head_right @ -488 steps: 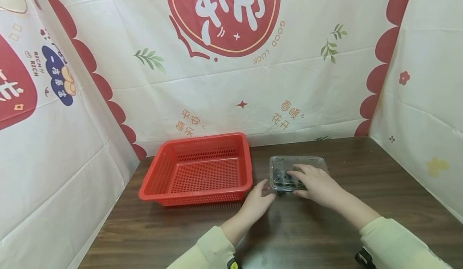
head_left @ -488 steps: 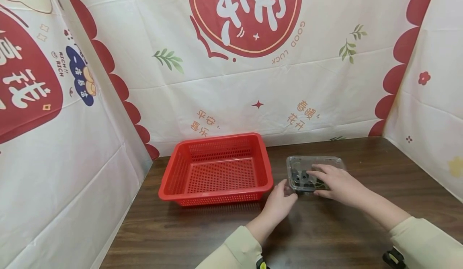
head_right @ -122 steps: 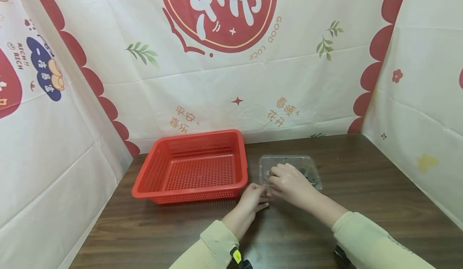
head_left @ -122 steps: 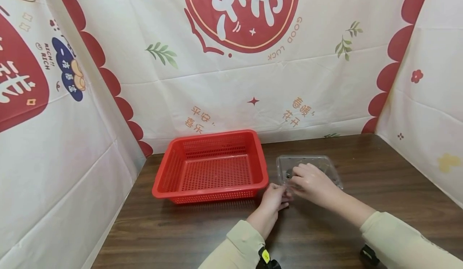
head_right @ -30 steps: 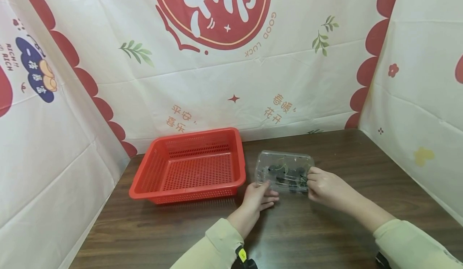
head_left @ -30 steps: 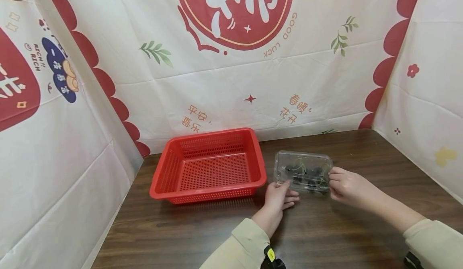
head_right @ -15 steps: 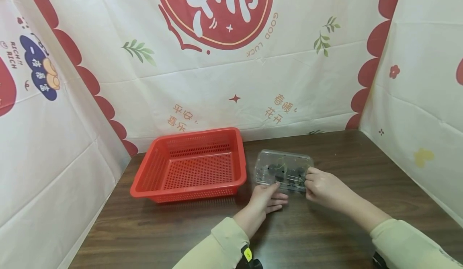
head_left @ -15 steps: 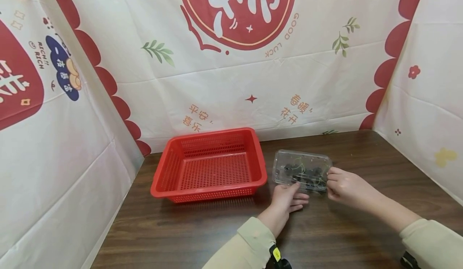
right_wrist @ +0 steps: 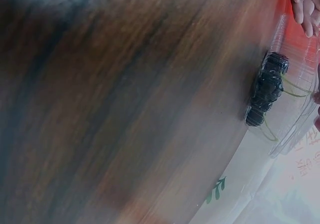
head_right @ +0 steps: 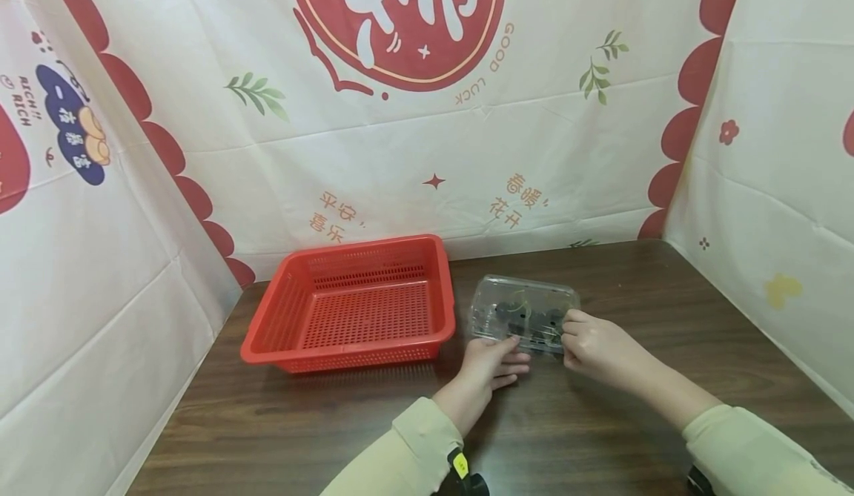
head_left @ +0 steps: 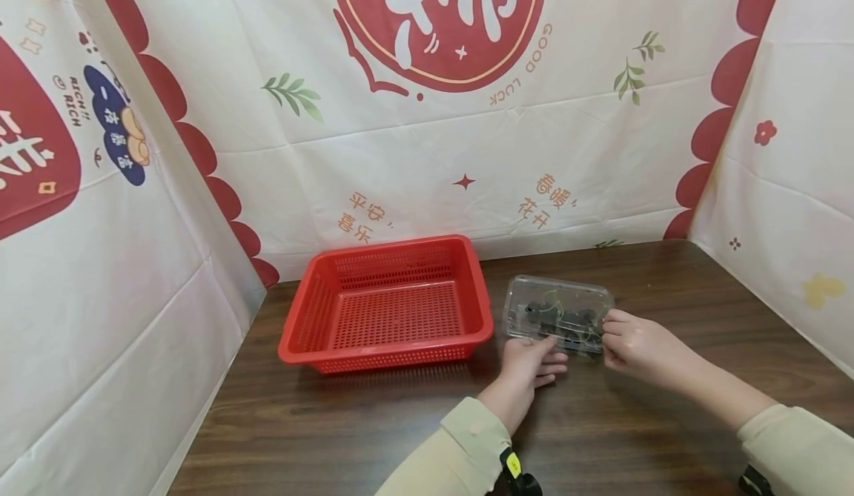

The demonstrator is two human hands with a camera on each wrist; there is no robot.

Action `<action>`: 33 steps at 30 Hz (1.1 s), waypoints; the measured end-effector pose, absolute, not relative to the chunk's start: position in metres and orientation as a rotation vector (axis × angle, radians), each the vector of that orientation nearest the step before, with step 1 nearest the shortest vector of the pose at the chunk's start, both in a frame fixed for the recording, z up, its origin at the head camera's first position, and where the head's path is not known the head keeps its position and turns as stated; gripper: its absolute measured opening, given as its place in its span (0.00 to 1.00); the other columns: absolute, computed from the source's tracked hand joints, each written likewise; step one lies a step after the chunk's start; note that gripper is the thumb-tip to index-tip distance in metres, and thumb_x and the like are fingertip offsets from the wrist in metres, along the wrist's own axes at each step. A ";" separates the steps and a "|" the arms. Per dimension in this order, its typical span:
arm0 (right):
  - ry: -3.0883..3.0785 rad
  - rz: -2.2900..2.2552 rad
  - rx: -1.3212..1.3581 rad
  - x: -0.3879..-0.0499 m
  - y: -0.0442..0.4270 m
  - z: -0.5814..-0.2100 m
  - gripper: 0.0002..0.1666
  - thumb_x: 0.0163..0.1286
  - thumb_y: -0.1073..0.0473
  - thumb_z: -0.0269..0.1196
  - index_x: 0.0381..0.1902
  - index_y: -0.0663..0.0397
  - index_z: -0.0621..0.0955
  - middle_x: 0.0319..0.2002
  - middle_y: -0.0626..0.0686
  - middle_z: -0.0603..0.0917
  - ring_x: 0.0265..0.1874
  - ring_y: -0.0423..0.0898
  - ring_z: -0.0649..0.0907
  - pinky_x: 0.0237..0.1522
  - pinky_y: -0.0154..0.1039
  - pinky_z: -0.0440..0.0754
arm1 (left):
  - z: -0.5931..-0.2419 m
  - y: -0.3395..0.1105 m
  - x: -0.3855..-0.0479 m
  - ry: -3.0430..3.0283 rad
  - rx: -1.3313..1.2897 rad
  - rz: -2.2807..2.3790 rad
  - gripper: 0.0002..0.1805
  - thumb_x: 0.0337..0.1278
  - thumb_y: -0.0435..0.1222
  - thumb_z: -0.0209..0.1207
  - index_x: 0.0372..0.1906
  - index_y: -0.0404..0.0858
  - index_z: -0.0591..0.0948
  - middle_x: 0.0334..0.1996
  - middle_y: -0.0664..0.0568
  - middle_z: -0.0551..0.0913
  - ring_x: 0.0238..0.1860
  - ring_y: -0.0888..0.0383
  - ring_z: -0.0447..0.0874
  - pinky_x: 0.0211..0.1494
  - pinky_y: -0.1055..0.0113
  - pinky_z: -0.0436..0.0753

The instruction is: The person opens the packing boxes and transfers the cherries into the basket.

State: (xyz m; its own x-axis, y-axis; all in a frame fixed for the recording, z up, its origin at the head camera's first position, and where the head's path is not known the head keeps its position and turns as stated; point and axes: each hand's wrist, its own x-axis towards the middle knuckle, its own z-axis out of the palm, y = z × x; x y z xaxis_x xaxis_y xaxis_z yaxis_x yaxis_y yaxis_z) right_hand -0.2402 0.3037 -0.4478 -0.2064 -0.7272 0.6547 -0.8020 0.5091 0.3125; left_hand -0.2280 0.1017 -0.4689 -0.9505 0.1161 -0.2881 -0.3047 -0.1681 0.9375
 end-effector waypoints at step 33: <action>-2.023 0.153 1.116 -0.240 0.300 -0.446 0.18 0.60 0.59 0.39 0.11 0.45 0.65 0.20 0.42 0.66 0.23 0.41 0.68 0.21 0.34 0.65 | -0.462 0.112 -0.232 1.753 -0.321 2.351 0.07 0.52 0.27 0.61 0.34 0.26 0.85 0.28 0.40 0.87 0.36 0.44 0.88 0.36 0.60 0.84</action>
